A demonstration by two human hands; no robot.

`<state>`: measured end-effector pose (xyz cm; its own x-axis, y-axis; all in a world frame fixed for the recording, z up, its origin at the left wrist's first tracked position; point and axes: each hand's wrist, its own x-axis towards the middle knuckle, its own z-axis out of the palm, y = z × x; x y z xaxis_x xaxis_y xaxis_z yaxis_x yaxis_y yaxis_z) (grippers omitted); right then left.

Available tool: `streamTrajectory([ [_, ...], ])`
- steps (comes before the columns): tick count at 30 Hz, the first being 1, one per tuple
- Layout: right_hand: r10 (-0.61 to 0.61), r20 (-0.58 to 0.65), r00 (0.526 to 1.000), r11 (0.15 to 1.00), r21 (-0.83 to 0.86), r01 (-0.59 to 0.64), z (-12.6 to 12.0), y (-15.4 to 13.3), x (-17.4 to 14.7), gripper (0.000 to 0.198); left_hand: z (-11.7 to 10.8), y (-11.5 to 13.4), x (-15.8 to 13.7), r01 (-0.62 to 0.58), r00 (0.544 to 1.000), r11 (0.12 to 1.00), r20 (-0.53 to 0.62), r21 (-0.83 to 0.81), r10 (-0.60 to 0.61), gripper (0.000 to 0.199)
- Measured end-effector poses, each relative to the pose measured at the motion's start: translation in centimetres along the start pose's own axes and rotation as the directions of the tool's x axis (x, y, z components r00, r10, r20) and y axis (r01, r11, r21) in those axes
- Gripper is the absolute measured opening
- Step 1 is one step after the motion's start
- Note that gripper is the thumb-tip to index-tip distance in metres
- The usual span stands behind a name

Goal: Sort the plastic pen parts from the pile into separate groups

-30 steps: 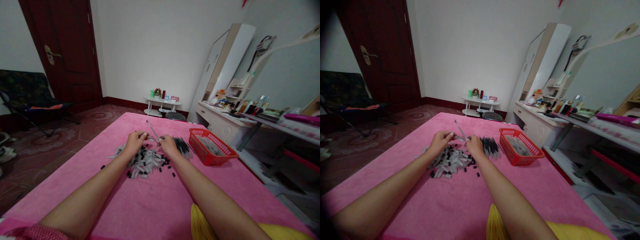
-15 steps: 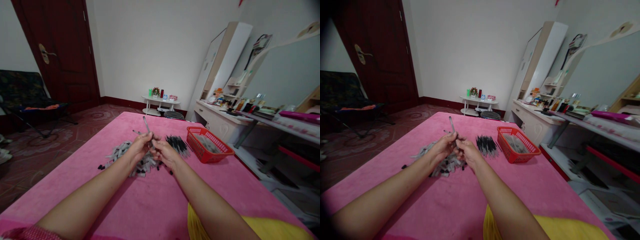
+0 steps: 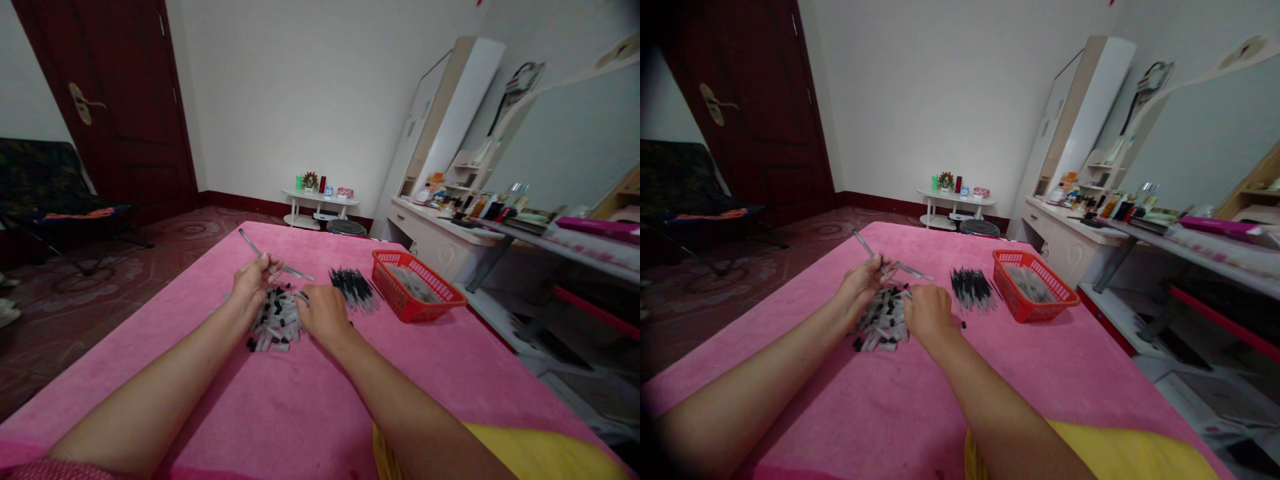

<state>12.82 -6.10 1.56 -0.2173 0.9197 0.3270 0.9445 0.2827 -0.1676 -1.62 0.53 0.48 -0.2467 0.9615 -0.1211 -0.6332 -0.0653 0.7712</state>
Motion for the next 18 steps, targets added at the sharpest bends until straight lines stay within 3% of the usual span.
streamTrajectory([
  [4,0.095,-0.008,0.995,0.993,0.073,-0.094,0.9,0.9,0.7,0.03,-0.8,-0.1,0.5,0.051,0.996,0.998,0.071,0.026,-0.053,0.012],
  [7,0.025,-0.005,1.0,0.963,0.269,-0.022,1.7,1.7,1.3,0.023,-0.7,-1.1,0.3,0.07,0.984,0.997,0.163,0.044,-0.076,0.016],
  [9,-0.003,-0.061,0.998,0.894,0.448,0.03,2.0,2.1,1.6,0.019,-0.5,-1.6,0.2,0.043,0.975,0.992,0.213,0.122,-0.068,0.018],
  [11,0.054,-0.138,0.989,0.789,0.613,0.043,1.9,2.5,2.0,0.021,-0.4,-1.9,0.1,-0.058,0.965,0.959,0.262,0.279,-0.018,0.022],
  [13,0.163,-0.185,0.969,0.665,0.746,0.03,1.5,2.9,2.3,0.03,-0.4,-2.0,0.0,-0.245,0.94,0.851,0.328,0.465,0.091,0.024],
  [15,0.234,-0.194,0.953,0.568,0.823,0.028,1.0,3.6,2.6,0.04,-0.4,-1.9,-0.2,-0.45,0.881,0.66,0.419,0.602,0.219,0.022],
  [18,0.216,-0.201,0.955,0.551,0.833,0.051,0.5,4.7,2.9,0.036,-0.6,-1.6,-0.5,-0.617,0.786,0.427,0.546,0.661,0.289,0.016],
])
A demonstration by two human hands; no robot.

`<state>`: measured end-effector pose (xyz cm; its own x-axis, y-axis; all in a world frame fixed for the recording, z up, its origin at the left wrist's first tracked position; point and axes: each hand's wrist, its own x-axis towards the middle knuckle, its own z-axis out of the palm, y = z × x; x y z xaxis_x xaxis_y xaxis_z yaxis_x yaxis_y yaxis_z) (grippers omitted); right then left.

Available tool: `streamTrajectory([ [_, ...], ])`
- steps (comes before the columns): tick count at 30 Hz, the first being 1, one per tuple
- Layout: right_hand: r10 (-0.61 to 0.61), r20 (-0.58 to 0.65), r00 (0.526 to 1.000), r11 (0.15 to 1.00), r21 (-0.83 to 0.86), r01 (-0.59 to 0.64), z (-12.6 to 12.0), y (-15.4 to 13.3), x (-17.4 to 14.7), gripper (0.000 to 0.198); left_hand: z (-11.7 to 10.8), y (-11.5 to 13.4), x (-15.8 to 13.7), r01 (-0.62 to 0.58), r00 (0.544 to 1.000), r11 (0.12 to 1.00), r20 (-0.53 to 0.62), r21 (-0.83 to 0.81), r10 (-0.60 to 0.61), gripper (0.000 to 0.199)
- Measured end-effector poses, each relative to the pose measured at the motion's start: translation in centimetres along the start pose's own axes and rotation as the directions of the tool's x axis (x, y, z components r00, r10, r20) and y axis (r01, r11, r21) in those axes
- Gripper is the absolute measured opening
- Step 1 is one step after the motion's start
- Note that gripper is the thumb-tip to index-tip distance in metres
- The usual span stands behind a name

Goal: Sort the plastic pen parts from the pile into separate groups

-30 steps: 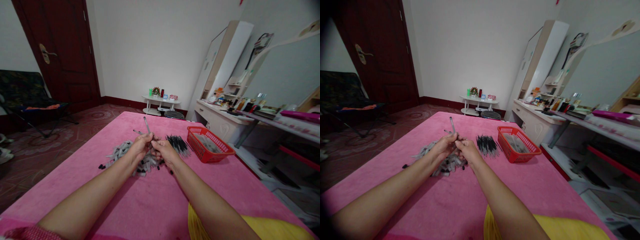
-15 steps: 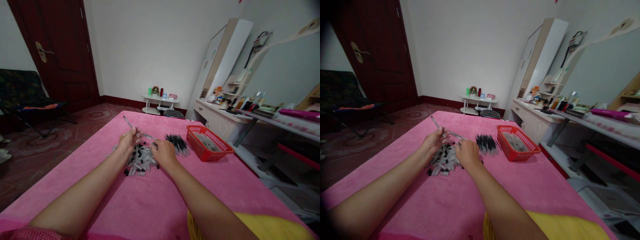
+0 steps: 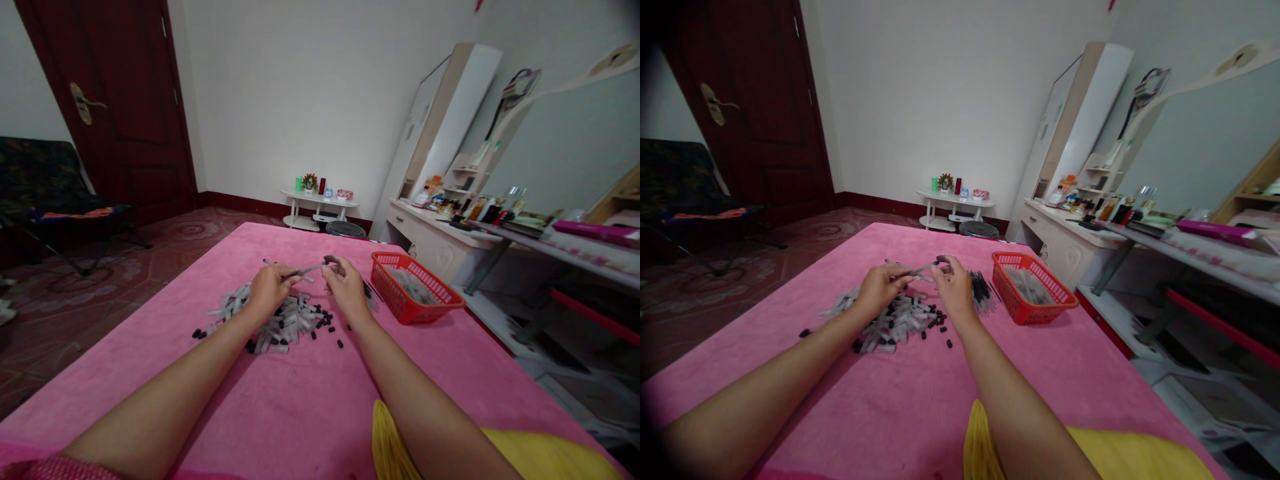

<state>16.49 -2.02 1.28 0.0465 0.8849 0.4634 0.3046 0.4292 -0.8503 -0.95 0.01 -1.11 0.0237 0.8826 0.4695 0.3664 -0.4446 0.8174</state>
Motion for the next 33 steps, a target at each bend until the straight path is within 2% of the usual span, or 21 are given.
streamTrajectory([
  [3,0.029,0.043,0.999,1.0,0.008,-0.029,-0.9,0.4,0.4,0.021,-0.3,0.2,-0.1,-0.014,1.0,0.999,0.026,0.037,0.013,0.017],
  [6,0.182,0.014,0.983,0.956,0.231,-0.181,-1.4,0.6,0.8,0.017,-0.6,0.6,0.4,0.025,1.0,1.0,-0.009,-0.017,-0.025,0.033],
  [9,0.299,0.028,0.954,0.834,0.477,-0.275,-1.5,0.3,1.0,0.014,-1.0,1.2,0.9,0.062,0.996,0.97,-0.054,-0.237,-0.077,0.065],
  [11,0.324,0.08,0.943,0.774,0.551,-0.313,-1.1,0.0,0.7,0.014,-1.0,1.7,0.9,0.1,0.994,0.913,-0.006,-0.396,-0.111,0.074],
  [14,0.329,0.179,0.927,0.723,0.583,-0.369,0.1,-0.6,-0.2,0.017,-0.4,2.1,0.5,0.184,0.979,0.836,0.173,-0.517,-0.109,0.058],
  [16,0.328,0.227,0.917,0.707,0.584,-0.398,0.8,-0.9,-0.8,0.02,0.1,2.1,0.1,0.232,0.963,0.779,0.25,-0.583,-0.1,0.047],
  [19,0.338,0.264,0.904,0.7,0.571,-0.428,1.2,-1.0,-1.2,0.024,0.5,1.8,-0.1,0.25,0.965,0.686,0.231,-0.683,-0.122,0.039],
  [23,0.389,0.334,0.859,0.709,0.486,-0.51,0.9,-0.5,-1.2,0.033,0.4,0.9,0.3,0.269,0.963,0.623,0.19,-0.734,-0.191,0.036],
  [25,0.393,0.349,0.851,0.724,0.452,-0.52,0.8,-0.2,-1.1,0.036,0.3,0.5,0.4,0.285,0.958,0.618,0.201,-0.733,-0.204,0.036],
  [33,0.381,0.308,0.872,0.755,0.44,-0.486,1.0,0.0,-1.2,0.031,0.5,0.5,0.1,0.312,0.95,0.638,0.214,-0.704,-0.229,0.039],
])
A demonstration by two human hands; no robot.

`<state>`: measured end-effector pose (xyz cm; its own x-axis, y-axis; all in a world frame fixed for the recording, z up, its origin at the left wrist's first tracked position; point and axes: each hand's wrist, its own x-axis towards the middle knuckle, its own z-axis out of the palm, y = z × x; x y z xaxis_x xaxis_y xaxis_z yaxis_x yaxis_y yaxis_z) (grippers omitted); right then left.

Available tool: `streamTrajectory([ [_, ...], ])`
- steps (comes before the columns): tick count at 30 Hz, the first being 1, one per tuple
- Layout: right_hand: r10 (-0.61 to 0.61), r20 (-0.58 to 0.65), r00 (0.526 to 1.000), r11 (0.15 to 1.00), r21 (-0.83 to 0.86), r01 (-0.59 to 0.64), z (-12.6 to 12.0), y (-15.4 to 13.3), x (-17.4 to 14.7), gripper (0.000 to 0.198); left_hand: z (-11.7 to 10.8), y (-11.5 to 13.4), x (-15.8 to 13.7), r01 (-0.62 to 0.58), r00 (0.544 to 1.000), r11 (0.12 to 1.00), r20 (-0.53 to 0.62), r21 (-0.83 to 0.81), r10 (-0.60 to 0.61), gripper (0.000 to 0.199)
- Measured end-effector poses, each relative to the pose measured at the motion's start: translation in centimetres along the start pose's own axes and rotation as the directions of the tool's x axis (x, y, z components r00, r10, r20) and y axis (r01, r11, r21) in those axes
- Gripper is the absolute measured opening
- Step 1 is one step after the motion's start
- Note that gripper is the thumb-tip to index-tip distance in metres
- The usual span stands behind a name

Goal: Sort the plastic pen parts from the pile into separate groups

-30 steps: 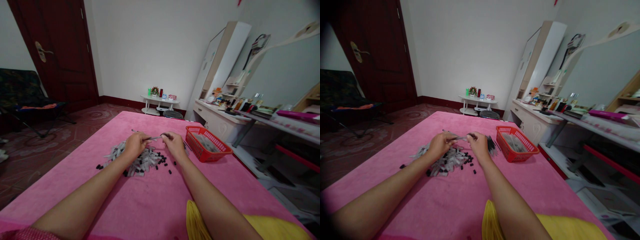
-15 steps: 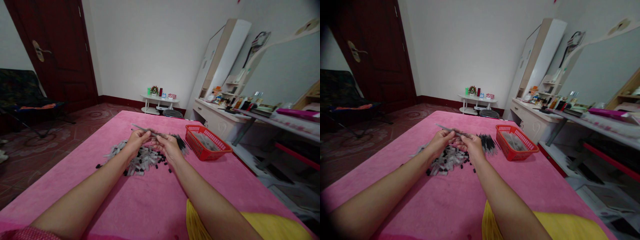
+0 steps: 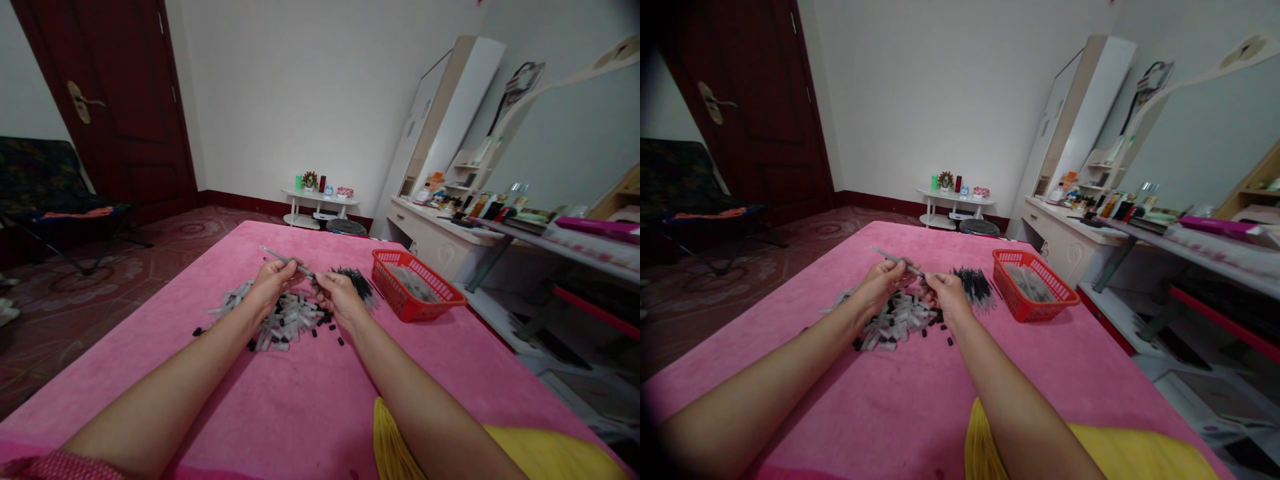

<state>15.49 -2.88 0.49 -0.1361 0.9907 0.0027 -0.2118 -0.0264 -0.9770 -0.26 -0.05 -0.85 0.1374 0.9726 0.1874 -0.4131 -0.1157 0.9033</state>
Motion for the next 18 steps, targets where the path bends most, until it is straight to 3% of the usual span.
streamTrajectory([
  [5,-0.034,0.007,0.999,0.999,0.003,0.034,-0.16,0.1,0.04,0.028,-0.17,-0.27,0.09,0.02,1.0,1.0,-0.022,-0.004,-0.02,0.04],
  [12,0.03,0.007,1.0,0.997,0.068,-0.031,0.27,-0.06,-0.37,0.029,0.16,-0.07,-0.08,0.021,1.0,0.999,-0.015,-0.029,-0.021,0.04],
  [18,-0.166,-0.054,0.985,0.984,-0.072,0.162,0.63,0.07,-0.39,0.031,0.42,0.18,-0.24,0.049,0.997,0.996,-0.05,-0.075,-0.053,0.04],
])
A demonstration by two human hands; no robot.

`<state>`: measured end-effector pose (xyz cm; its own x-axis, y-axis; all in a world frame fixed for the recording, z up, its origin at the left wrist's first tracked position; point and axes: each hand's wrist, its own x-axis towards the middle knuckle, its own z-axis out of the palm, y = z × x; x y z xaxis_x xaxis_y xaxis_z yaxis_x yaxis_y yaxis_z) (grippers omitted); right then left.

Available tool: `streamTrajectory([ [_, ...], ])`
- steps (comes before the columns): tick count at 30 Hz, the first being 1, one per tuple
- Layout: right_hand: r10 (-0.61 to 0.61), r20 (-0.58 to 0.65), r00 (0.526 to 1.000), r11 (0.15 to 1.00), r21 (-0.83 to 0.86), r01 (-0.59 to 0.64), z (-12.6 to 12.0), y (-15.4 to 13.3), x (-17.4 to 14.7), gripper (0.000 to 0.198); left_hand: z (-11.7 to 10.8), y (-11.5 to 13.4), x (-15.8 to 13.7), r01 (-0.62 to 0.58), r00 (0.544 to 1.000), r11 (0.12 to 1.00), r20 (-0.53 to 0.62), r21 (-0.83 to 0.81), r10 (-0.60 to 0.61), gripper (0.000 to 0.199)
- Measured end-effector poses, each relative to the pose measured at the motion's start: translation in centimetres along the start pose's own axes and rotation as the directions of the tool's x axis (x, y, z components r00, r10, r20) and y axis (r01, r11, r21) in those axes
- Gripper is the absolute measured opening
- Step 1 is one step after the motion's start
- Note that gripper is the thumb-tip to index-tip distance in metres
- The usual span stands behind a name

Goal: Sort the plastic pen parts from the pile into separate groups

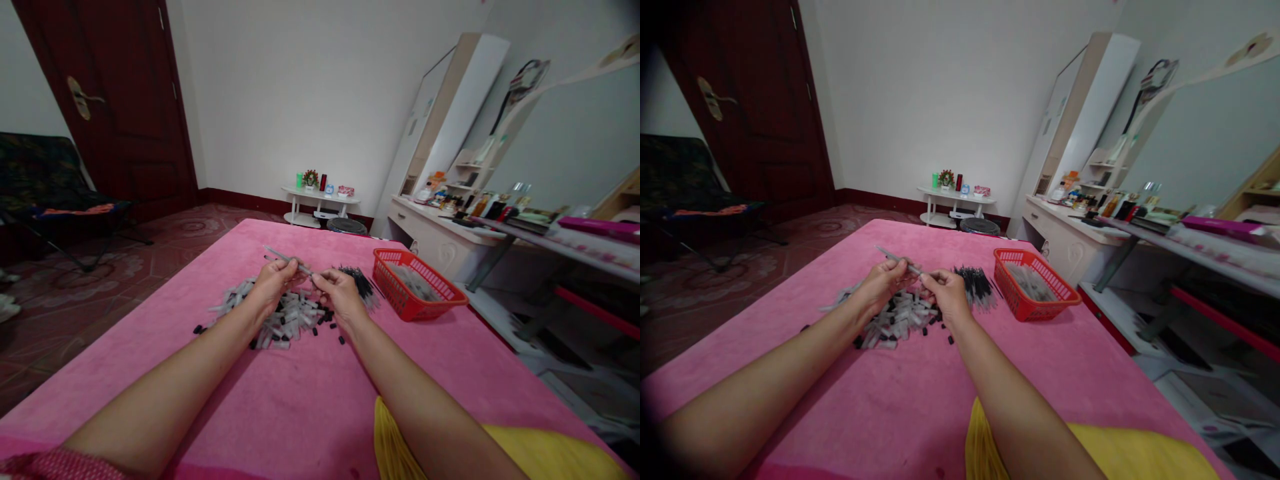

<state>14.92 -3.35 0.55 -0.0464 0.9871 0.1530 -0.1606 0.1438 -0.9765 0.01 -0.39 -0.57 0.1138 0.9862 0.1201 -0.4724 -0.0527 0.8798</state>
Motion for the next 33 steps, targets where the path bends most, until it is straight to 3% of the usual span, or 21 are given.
streamTrajectory([
  [3,-0.042,0.016,0.999,0.997,-0.061,0.043,0.1,-0.1,-0.07,0.032,-0.04,0.0,0.05,-0.006,1.0,1.0,-0.023,0.006,0.006,0.04],
  [7,0.04,0.061,0.997,0.997,-0.061,-0.036,0.07,-0.01,-0.03,0.04,-0.04,-0.07,0.08,-0.039,0.999,0.998,-0.004,0.039,0.039,0.04],
  [13,-0.045,-0.019,0.999,0.98,-0.194,0.041,-0.19,0.24,0.3,0.031,-0.12,-0.33,0.15,-0.05,0.999,0.995,0.003,0.082,0.05,0.042],
  [18,0.063,0.014,0.998,0.985,-0.159,-0.06,-0.26,0.39,0.48,0.037,-0.1,-0.37,0.18,-0.07,0.997,0.994,-0.008,0.081,0.071,0.042],
  [23,-0.049,-0.018,0.999,0.976,-0.212,0.044,-0.35,0.28,0.52,0.028,-0.01,-0.25,0.1,-0.067,0.997,0.993,-0.019,0.101,0.069,0.044],
  [28,0.049,0.025,0.998,0.981,-0.188,-0.043,-0.38,0.42,0.53,0.037,-0.28,-0.47,0.28,-0.074,0.997,0.992,-0.014,0.101,0.075,0.043],
  [33,-0.045,-0.024,0.999,0.98,-0.197,0.04,-0.3,0.44,0.57,0.034,-0.46,-0.61,0.43,-0.075,0.997,0.991,-0.017,0.113,0.078,0.044],
])
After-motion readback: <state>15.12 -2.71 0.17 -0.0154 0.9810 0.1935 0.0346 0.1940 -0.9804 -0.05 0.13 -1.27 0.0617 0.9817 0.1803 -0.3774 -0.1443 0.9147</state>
